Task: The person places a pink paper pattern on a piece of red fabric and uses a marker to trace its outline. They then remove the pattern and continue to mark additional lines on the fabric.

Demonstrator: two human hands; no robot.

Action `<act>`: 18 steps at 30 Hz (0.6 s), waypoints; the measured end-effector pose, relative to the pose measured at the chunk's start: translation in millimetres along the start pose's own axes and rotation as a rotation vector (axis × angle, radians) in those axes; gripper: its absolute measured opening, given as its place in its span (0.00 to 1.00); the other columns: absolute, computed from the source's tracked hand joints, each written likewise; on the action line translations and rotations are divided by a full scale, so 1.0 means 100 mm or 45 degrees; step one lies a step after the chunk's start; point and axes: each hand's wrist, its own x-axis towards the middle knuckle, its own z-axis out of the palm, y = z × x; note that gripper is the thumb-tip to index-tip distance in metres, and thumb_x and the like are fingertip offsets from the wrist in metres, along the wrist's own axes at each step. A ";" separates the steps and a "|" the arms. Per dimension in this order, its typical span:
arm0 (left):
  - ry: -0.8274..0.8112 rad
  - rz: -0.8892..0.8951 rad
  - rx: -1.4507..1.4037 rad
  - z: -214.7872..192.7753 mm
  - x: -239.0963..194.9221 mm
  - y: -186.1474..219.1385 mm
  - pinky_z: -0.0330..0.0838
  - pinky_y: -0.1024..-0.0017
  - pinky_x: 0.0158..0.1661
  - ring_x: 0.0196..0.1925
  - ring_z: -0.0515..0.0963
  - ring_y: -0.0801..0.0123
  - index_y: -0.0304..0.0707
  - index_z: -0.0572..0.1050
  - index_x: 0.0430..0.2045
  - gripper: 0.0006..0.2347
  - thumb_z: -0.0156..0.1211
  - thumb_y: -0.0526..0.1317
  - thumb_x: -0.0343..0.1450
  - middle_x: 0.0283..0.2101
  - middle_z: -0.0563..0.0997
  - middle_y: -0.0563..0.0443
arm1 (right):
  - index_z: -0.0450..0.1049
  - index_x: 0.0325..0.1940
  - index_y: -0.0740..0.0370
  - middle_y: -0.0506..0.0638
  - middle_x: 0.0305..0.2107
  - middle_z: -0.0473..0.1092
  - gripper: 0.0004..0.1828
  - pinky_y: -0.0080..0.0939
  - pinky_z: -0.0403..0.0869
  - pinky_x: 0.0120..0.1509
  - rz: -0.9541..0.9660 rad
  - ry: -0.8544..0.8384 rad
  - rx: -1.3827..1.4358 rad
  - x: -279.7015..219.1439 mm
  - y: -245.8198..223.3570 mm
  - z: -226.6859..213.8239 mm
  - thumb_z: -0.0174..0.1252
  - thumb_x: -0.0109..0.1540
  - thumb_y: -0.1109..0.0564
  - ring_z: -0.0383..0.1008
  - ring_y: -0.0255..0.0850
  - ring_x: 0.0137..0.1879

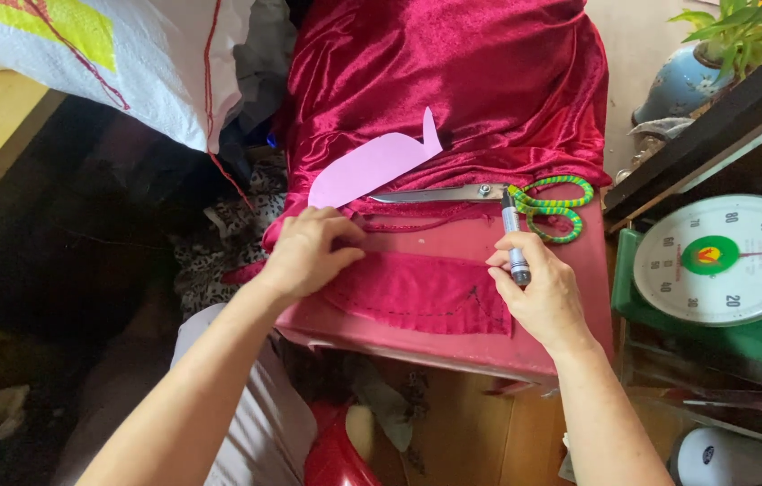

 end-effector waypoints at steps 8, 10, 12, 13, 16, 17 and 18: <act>0.183 -0.162 -0.299 -0.09 -0.22 -0.60 0.73 0.60 0.54 0.52 0.79 0.55 0.51 0.85 0.37 0.08 0.68 0.42 0.67 0.41 0.82 0.50 | 0.72 0.51 0.49 0.42 0.34 0.80 0.22 0.43 0.77 0.52 -0.029 0.056 0.034 0.00 0.05 0.02 0.68 0.56 0.63 0.81 0.39 0.42; 0.205 -0.171 -0.323 -0.10 -0.26 -0.64 0.73 0.61 0.54 0.51 0.79 0.56 0.52 0.85 0.38 0.08 0.69 0.42 0.66 0.41 0.82 0.50 | 0.71 0.52 0.50 0.42 0.34 0.81 0.22 0.42 0.77 0.52 -0.020 0.055 0.051 -0.01 0.04 0.03 0.68 0.56 0.63 0.81 0.39 0.42; 0.194 -0.128 -0.351 -0.08 -0.28 -0.63 0.73 0.60 0.54 0.50 0.80 0.56 0.52 0.86 0.37 0.07 0.69 0.42 0.66 0.40 0.83 0.51 | 0.71 0.52 0.50 0.41 0.34 0.81 0.22 0.41 0.76 0.53 -0.013 0.078 0.051 -0.02 0.05 0.03 0.68 0.57 0.62 0.81 0.38 0.42; 0.200 -0.132 -0.350 -0.09 -0.31 -0.59 0.73 0.60 0.54 0.50 0.80 0.56 0.52 0.86 0.37 0.07 0.69 0.42 0.66 0.40 0.83 0.51 | 0.71 0.52 0.50 0.41 0.34 0.81 0.22 0.41 0.76 0.53 -0.019 0.076 0.053 -0.02 0.05 0.03 0.68 0.57 0.62 0.81 0.38 0.42; 0.224 -0.094 -0.397 -0.14 -0.36 -0.48 0.73 0.58 0.56 0.51 0.79 0.54 0.52 0.86 0.37 0.08 0.69 0.42 0.66 0.41 0.83 0.50 | 0.71 0.52 0.52 0.42 0.35 0.81 0.21 0.41 0.77 0.53 -0.019 0.089 0.059 -0.03 0.05 0.02 0.68 0.58 0.63 0.81 0.38 0.41; 0.220 -0.082 -0.410 -0.16 -0.37 -0.43 0.72 0.59 0.56 0.51 0.79 0.55 0.53 0.86 0.37 0.08 0.69 0.43 0.67 0.41 0.83 0.50 | 0.71 0.52 0.52 0.42 0.35 0.81 0.22 0.42 0.77 0.53 -0.021 0.092 0.051 -0.03 0.06 0.02 0.68 0.57 0.63 0.81 0.38 0.41; 0.216 -0.070 -0.423 -0.19 -0.39 -0.37 0.72 0.59 0.56 0.51 0.79 0.56 0.54 0.86 0.38 0.08 0.69 0.44 0.67 0.42 0.83 0.51 | 0.70 0.52 0.52 0.42 0.35 0.81 0.22 0.42 0.77 0.53 -0.024 0.096 0.044 -0.03 0.07 0.02 0.68 0.57 0.63 0.80 0.39 0.41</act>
